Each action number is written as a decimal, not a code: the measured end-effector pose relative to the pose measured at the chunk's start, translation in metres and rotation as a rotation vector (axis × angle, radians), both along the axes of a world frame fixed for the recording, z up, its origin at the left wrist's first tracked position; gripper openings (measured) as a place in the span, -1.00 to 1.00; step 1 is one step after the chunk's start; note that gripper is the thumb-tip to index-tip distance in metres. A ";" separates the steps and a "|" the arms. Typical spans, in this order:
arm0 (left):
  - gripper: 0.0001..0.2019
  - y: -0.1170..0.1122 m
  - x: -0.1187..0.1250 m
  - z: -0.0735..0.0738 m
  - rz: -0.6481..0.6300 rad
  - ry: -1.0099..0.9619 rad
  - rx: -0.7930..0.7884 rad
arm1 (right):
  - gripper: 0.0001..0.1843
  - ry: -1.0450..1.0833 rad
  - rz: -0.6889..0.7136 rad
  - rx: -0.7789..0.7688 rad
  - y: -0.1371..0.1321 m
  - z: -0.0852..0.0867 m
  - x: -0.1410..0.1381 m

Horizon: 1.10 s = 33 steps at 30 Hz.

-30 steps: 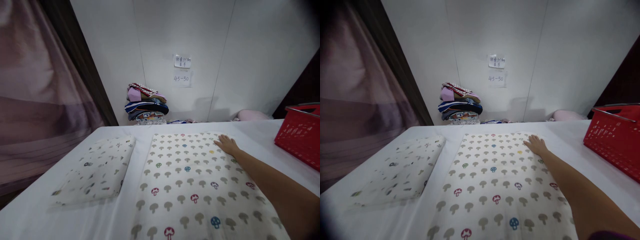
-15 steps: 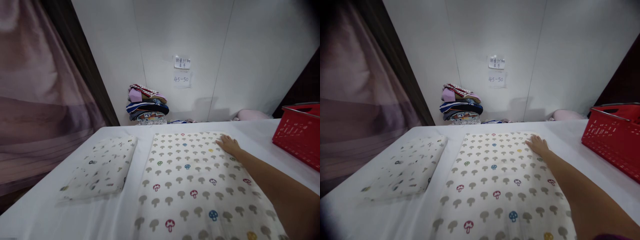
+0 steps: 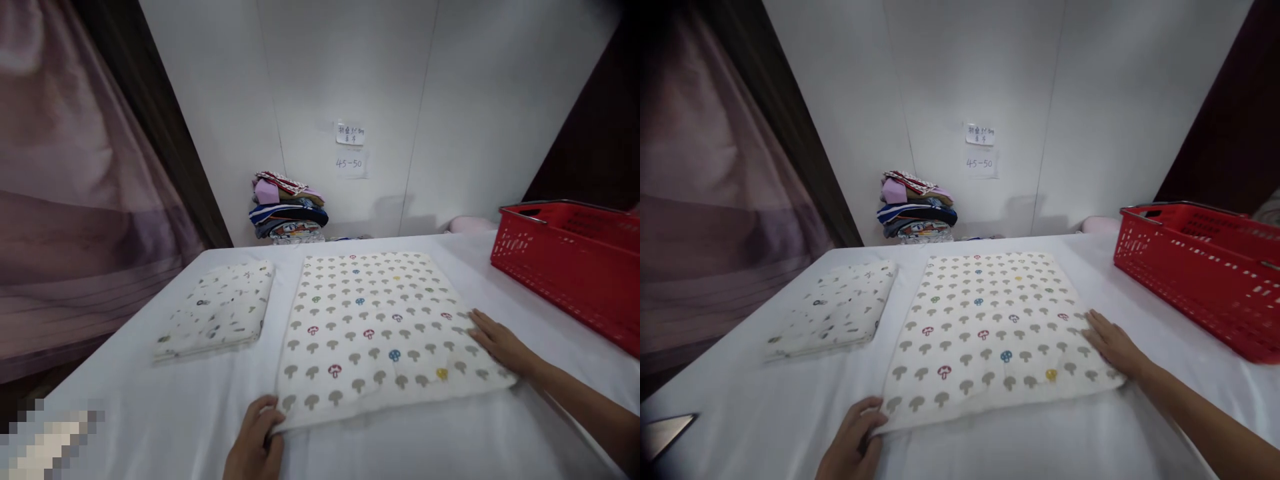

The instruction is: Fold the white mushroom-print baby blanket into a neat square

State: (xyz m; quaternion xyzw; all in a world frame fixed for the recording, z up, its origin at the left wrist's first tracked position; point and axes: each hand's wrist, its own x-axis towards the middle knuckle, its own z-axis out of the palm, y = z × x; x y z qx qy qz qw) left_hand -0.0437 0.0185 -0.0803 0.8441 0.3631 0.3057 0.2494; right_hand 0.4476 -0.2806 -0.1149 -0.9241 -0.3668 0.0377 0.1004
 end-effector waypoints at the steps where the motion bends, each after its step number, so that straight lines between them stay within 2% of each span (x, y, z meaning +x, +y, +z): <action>1: -0.82 0.000 -0.001 0.001 -0.005 0.027 0.000 | -0.22 0.017 -0.022 -0.004 -0.012 0.001 -0.007; 4: -0.83 0.003 -0.002 0.005 -0.026 0.093 0.016 | -0.19 0.058 -0.079 0.010 -0.035 0.010 -0.028; 7: -0.83 0.002 -0.001 0.007 -0.039 0.115 0.047 | -0.20 0.025 -0.079 0.115 -0.046 0.025 -0.052; 10: -0.83 -0.003 0.001 0.010 -0.035 0.117 0.053 | -0.29 -0.011 0.074 0.216 -0.049 0.034 -0.081; 14: -0.84 -0.008 0.004 0.013 -0.031 0.102 0.025 | -0.45 -0.012 0.355 0.207 -0.049 0.032 -0.105; 20: -0.84 -0.002 0.006 0.009 0.029 -0.035 -0.067 | -0.59 -0.190 0.578 0.298 -0.053 0.021 -0.093; 25: -0.79 -0.006 0.012 0.017 0.127 -0.156 -0.336 | -0.57 -0.275 0.672 0.238 -0.053 0.015 -0.074; 27: -0.77 -0.009 0.015 0.020 0.151 -0.142 -0.379 | -0.57 -0.300 0.692 0.218 -0.050 0.016 -0.070; 29: -0.77 -0.011 0.018 0.022 0.144 -0.074 -0.285 | -0.57 -0.319 0.700 0.212 -0.047 0.017 -0.068; 33: -0.78 -0.017 0.017 0.024 0.024 0.232 0.046 | -0.55 -0.323 0.691 0.213 -0.044 0.021 -0.066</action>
